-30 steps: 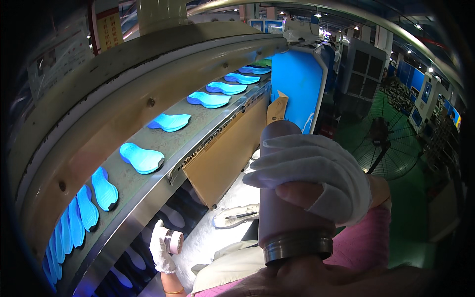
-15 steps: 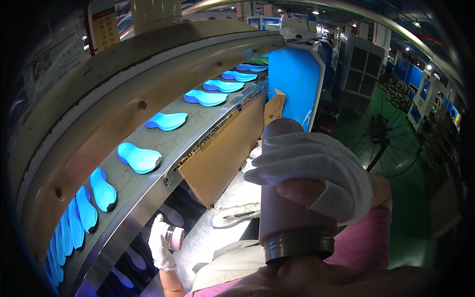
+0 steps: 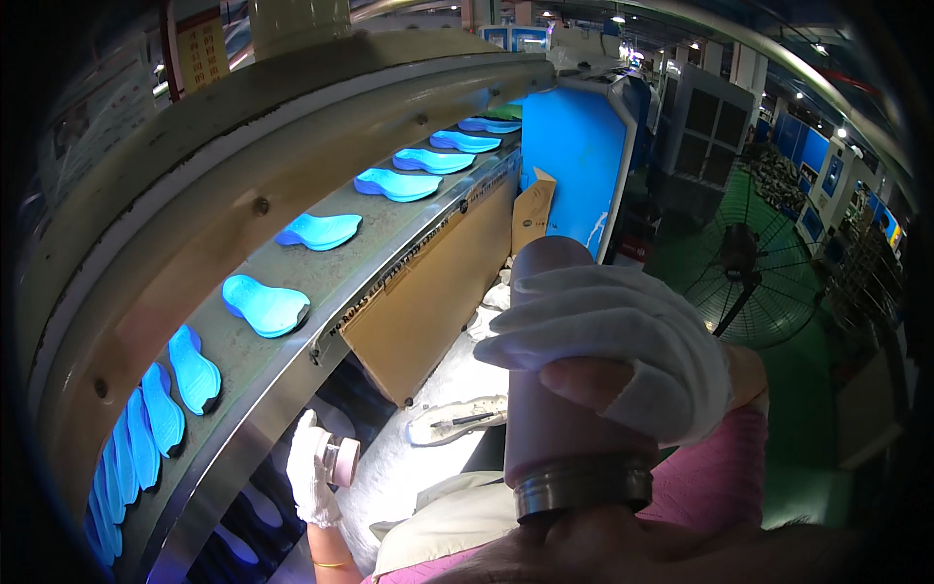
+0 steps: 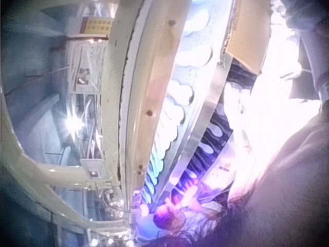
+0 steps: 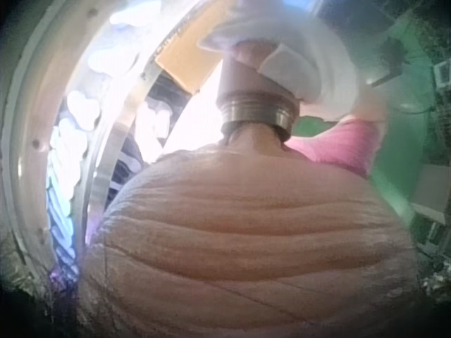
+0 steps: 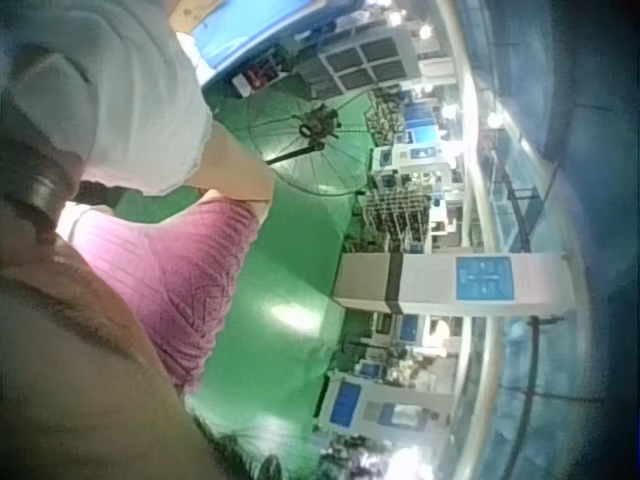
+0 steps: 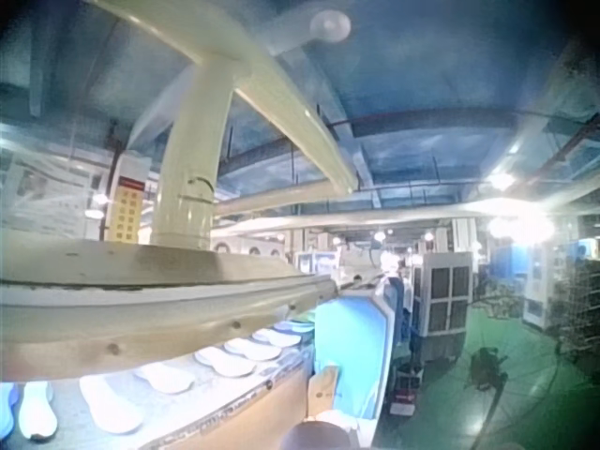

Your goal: The person takes shoe soles from a conveyor and applies adhesive to them using a brush tool.

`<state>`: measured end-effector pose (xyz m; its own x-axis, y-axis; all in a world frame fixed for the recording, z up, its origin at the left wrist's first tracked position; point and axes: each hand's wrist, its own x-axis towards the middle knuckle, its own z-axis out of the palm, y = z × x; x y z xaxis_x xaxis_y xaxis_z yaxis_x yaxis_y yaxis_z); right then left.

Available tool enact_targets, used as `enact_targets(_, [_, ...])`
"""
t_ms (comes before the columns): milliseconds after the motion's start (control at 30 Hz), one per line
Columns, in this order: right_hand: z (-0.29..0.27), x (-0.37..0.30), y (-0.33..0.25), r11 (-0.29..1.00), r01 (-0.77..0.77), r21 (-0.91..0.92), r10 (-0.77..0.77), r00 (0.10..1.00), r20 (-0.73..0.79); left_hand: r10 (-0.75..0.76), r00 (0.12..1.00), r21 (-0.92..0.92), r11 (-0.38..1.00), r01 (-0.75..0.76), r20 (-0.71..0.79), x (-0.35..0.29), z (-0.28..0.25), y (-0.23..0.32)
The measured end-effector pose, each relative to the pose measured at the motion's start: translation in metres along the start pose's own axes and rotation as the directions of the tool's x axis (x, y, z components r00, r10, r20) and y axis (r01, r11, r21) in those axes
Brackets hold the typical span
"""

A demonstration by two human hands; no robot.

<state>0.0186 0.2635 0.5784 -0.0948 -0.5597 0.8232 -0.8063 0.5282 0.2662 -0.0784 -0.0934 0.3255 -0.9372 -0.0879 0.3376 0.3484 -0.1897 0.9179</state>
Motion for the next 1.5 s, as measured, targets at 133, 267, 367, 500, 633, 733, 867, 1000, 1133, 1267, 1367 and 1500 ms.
enact_targets(133, [0.010,-0.022,0.013,0.915,-0.277,0.293,0.291,0.957,-0.006,-0.031,0.997,-0.003,0.999,0.032,0.076,0.014,0.028,0.023])
enact_targets(267, [0.014,-0.060,0.030,0.383,-0.608,0.696,0.529,0.761,0.374,0.050,0.989,0.107,0.992,-0.065,0.140,0.025,0.075,0.058])
enact_targets(367, [0.036,-0.087,0.042,0.334,-0.685,0.647,0.524,0.706,0.476,0.059,0.979,0.179,0.979,-0.094,0.194,0.033,0.113,0.085])
enact_targets(500, [0.079,-0.120,0.044,0.401,-0.814,0.420,0.583,0.580,0.568,0.059,0.960,0.203,0.972,-0.117,0.272,0.046,0.157,0.100])
enact_targets(633, [0.113,-0.148,0.041,0.459,-0.758,0.464,0.659,0.640,0.395,0.043,0.919,0.294,0.941,-0.169,0.392,0.051,0.193,0.097])
enact_targets(733, [0.133,-0.165,0.045,0.411,-0.785,0.463,0.691,0.600,0.404,0.243,0.753,0.408,0.718,-0.563,0.612,0.060,0.216,0.090])
enact_targets(867, [0.154,-0.184,0.054,0.468,-0.750,0.467,0.673,0.645,0.362,0.119,0.628,0.492,0.516,-0.701,0.769,0.060,0.241,0.085])
enact_targets(1000, [0.164,-0.198,0.060,0.386,-0.755,0.531,0.740,0.597,0.310,0.045,0.680,0.589,0.459,-0.665,0.732,0.061,0.255,0.071])
enact_targets(1133, [0.175,-0.211,0.069,0.342,-0.845,0.410,0.817,0.483,0.315,0.095,0.756,0.701,0.313,-0.641,0.648,0.065,0.273,0.046])
enact_targets(1267, [0.192,-0.239,0.091,0.359,-0.816,0.453,0.851,0.486,0.199,0.032,0.749,0.674,0.412,-0.613,0.662,0.074,0.280,0.024])
enact_targets(1367, [0.208,-0.273,0.123,0.287,-0.860,0.422,0.887,0.405,0.223,0.120,0.727,0.631,0.414,-0.656,0.676,0.083,0.262,0.009])
enact_targets(1500, [0.230,-0.328,0.204,0.219,-0.896,0.387,0.932,0.309,0.188,0.076,0.809,0.696,0.465,-0.546,0.583,0.077,0.212,-0.023])
